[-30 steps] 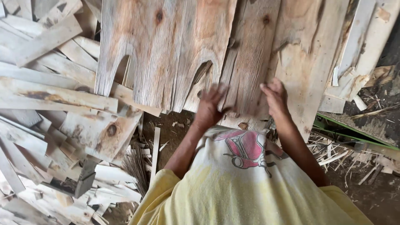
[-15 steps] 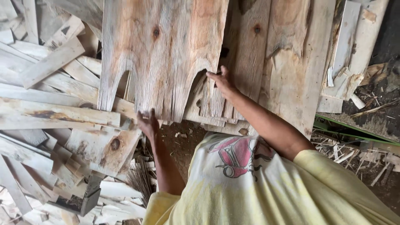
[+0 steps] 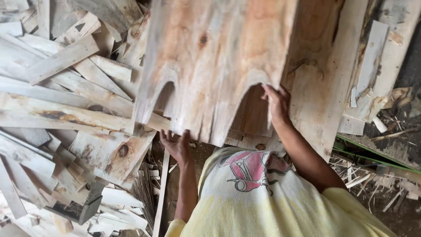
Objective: Operating a wood slicing machine to produce thin wood sheets.
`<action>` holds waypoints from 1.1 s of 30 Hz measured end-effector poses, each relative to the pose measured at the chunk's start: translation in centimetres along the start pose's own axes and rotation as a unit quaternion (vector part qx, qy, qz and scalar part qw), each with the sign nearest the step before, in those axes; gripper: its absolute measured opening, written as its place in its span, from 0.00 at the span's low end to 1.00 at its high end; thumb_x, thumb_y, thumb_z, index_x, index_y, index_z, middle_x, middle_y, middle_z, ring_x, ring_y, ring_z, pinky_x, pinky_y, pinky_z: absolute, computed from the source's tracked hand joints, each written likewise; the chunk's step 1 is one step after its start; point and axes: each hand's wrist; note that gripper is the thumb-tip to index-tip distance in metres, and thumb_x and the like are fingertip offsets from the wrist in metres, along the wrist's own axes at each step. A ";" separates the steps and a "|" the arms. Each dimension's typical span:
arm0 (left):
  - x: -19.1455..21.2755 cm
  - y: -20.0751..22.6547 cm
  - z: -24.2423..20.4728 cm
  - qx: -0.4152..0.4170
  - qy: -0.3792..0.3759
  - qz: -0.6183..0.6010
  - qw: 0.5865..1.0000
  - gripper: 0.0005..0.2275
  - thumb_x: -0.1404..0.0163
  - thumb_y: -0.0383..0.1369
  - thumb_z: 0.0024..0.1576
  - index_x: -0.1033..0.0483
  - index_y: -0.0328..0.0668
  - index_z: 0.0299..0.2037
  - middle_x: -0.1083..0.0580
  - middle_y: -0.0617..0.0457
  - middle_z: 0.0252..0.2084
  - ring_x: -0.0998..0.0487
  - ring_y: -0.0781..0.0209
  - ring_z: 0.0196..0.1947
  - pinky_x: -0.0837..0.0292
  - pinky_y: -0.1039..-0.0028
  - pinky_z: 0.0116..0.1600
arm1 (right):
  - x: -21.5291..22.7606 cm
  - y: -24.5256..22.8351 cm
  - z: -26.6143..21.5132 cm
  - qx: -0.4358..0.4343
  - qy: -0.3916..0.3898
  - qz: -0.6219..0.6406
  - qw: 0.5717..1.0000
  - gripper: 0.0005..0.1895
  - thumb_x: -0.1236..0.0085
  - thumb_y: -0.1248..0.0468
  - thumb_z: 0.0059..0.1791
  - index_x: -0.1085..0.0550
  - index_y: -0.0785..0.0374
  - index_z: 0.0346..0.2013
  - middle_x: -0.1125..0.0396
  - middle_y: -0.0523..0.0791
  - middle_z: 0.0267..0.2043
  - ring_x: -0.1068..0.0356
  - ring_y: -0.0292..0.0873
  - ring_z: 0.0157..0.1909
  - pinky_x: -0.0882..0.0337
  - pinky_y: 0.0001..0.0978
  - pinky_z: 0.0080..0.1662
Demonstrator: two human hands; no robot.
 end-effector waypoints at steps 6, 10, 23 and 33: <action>-1.0 3.1 -2.9 0.123 -0.178 0.553 0.804 0.42 0.39 0.37 0.54 0.54 0.49 0.75 0.42 0.43 0.74 0.21 0.37 0.46 0.21 0.59 0.51 | 7.2 7.3 0.0 -0.024 0.063 -0.035 0.997 0.15 0.40 0.63 0.50 0.24 0.65 0.50 0.27 0.45 0.49 0.30 0.37 0.48 0.30 0.29 0.51; 0.4 -1.5 1.9 -0.127 -0.147 0.605 0.772 0.26 0.50 0.46 0.63 0.34 0.40 0.68 0.27 0.42 0.65 0.25 0.47 0.61 0.28 0.58 0.64 | 7.4 7.0 0.8 -0.048 0.075 -0.100 0.991 0.16 0.37 0.67 0.50 0.28 0.67 0.51 0.27 0.48 0.49 0.29 0.42 0.51 0.29 0.34 0.53; -10.5 0.1 9.9 -0.204 -0.179 0.647 0.712 0.38 0.47 0.52 0.59 0.46 0.33 0.72 0.45 0.35 0.75 0.50 0.35 0.76 0.59 0.47 0.76 | 12.9 -4.5 2.6 -0.095 0.071 -0.058 0.991 0.21 0.38 0.76 0.46 0.24 0.64 0.54 0.24 0.49 0.55 0.24 0.42 0.56 0.24 0.35 0.60; -12.9 -3.8 9.6 -0.030 -0.277 0.652 0.706 0.38 0.50 0.52 0.61 0.46 0.37 0.75 0.19 0.41 0.42 0.18 0.51 0.37 0.18 0.64 0.42 | 26.3 -0.5 3.6 -0.103 0.048 -0.123 0.986 0.29 0.36 0.73 0.48 0.30 0.64 0.65 0.27 0.48 0.60 0.31 0.42 0.65 0.47 0.39 0.67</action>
Point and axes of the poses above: each hand's wrist, its own z-axis towards the middle knuckle, its own x-axis out of the back of the hand, y = z × x
